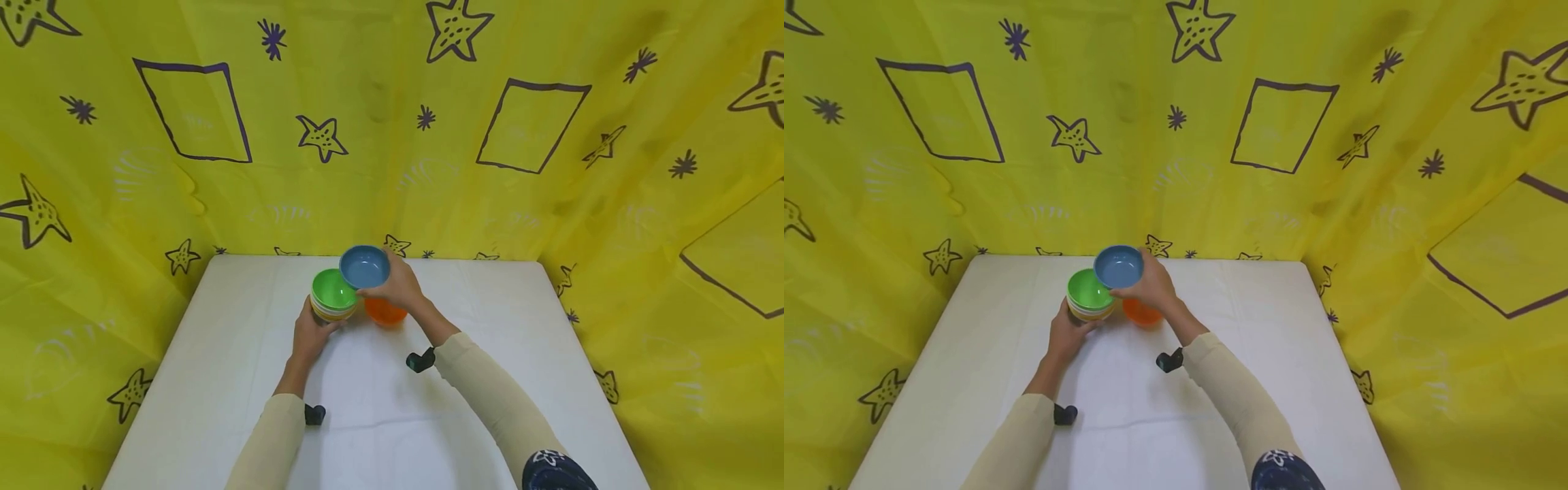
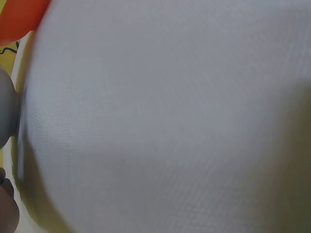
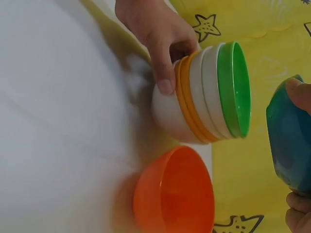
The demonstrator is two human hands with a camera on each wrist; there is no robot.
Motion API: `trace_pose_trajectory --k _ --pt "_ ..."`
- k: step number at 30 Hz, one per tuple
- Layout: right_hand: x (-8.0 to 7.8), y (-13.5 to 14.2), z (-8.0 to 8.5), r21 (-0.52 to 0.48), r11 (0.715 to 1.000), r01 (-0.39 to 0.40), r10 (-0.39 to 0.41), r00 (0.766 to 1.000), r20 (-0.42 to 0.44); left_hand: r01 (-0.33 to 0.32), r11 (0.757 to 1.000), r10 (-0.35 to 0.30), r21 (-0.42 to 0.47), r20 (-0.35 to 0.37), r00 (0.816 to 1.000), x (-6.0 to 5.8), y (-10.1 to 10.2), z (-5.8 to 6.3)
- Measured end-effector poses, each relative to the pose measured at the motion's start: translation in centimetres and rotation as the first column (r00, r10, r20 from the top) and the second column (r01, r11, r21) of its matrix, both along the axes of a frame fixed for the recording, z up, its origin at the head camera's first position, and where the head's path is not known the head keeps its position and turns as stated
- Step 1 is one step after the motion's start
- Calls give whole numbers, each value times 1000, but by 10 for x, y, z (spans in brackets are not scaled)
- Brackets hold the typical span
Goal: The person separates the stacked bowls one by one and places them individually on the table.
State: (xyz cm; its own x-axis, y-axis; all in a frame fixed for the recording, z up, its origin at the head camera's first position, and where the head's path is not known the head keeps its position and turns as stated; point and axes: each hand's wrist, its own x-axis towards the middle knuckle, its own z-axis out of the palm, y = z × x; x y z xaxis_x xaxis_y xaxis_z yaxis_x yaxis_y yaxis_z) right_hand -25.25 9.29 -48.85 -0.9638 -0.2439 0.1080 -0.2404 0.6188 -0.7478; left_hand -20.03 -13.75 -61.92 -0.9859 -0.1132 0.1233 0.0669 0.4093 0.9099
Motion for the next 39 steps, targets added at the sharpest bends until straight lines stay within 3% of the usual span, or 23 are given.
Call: trace_pose_trajectory --k 9,19,26,39 --pt "9 30 -13 -64 994 87 -84 995 51 -1 1000 1 -4 48 999 1 0 -3" --pt "16 69 -36 -120 984 134 -128 990 53 -6 1000 7 -8 30 1000 1 -3 -5" --pt "23 94 -59 -106 970 218 -213 975 59 -1 1000 2 -8 34 999 1 -4 -4" --pt "34 119 -85 -42 940 337 -331 937 116 4 1000 -3 -27 37 999 -1 -2 -2"
